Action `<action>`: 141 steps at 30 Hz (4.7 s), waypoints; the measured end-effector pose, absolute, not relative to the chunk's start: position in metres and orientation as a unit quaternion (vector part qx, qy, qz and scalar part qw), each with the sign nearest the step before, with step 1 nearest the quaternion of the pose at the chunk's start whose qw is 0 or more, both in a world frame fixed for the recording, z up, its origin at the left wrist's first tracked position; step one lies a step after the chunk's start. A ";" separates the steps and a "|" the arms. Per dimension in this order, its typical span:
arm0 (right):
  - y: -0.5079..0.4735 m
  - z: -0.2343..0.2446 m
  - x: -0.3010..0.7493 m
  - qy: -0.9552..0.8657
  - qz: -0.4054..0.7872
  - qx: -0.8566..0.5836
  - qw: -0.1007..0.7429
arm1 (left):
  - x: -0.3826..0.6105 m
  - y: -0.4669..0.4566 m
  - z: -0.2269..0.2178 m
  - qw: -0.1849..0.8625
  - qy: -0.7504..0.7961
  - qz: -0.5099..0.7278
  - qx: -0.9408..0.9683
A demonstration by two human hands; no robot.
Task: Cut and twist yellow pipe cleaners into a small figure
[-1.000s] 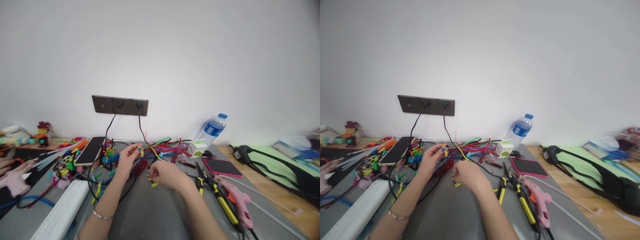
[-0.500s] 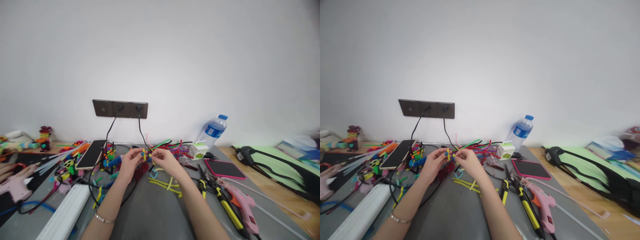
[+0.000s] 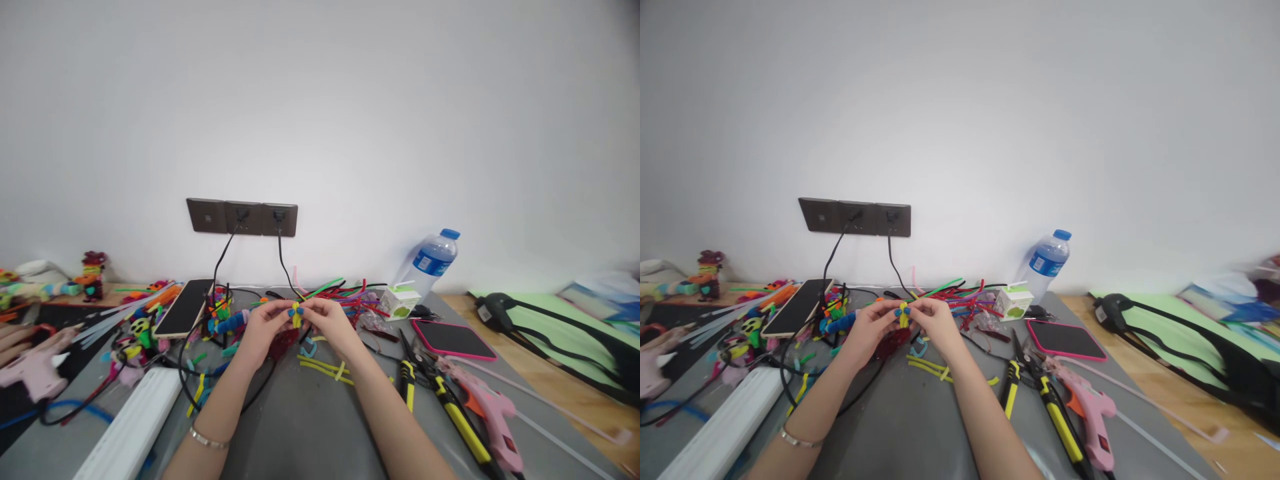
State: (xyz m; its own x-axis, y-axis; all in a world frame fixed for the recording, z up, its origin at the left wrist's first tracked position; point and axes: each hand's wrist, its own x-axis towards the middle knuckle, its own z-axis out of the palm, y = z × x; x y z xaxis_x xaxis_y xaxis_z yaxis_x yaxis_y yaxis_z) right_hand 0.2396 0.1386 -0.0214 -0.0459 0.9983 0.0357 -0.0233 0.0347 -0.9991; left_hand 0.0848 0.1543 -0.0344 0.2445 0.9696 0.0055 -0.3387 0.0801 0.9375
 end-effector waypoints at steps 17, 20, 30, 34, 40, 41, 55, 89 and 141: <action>0.122 -0.008 0.248 -0.616 0.392 -0.606 0.315 | 0.081 0.158 -0.045 0.486 0.362 0.455 0.653; 0.107 0.002 0.253 -0.680 0.267 -0.672 0.121 | 0.083 0.156 -0.044 0.458 0.359 0.436 0.687; 0.098 0.004 0.246 -0.726 0.244 -0.643 -0.007 | 0.081 0.154 -0.038 0.499 0.341 0.455 0.654; 0.100 0.009 0.265 -0.718 0.285 -0.619 0.145 | 0.080 0.159 -0.039 0.534 0.334 0.478 0.612; 0.111 0.019 0.282 -0.574 0.381 -0.573 0.443 | 0.082 0.158 -0.042 0.555 0.340 0.469 0.597; 0.114 0.017 0.282 -0.554 0.377 -0.563 0.484 | 0.083 0.158 -0.043 0.555 0.338 0.463 0.602; 0.123 -0.004 0.275 -0.545 0.420 -0.593 0.418 | 0.084 0.151 -0.036 0.607 0.319 0.454 0.569; 0.131 -0.028 0.228 -0.411 0.433 -0.382 0.706 | 0.084 0.149 -0.031 0.632 0.358 0.555 0.405; 0.126 -0.030 0.223 -0.423 0.613 -0.299 0.596 | 0.077 0.152 -0.028 0.658 0.291 0.577 0.387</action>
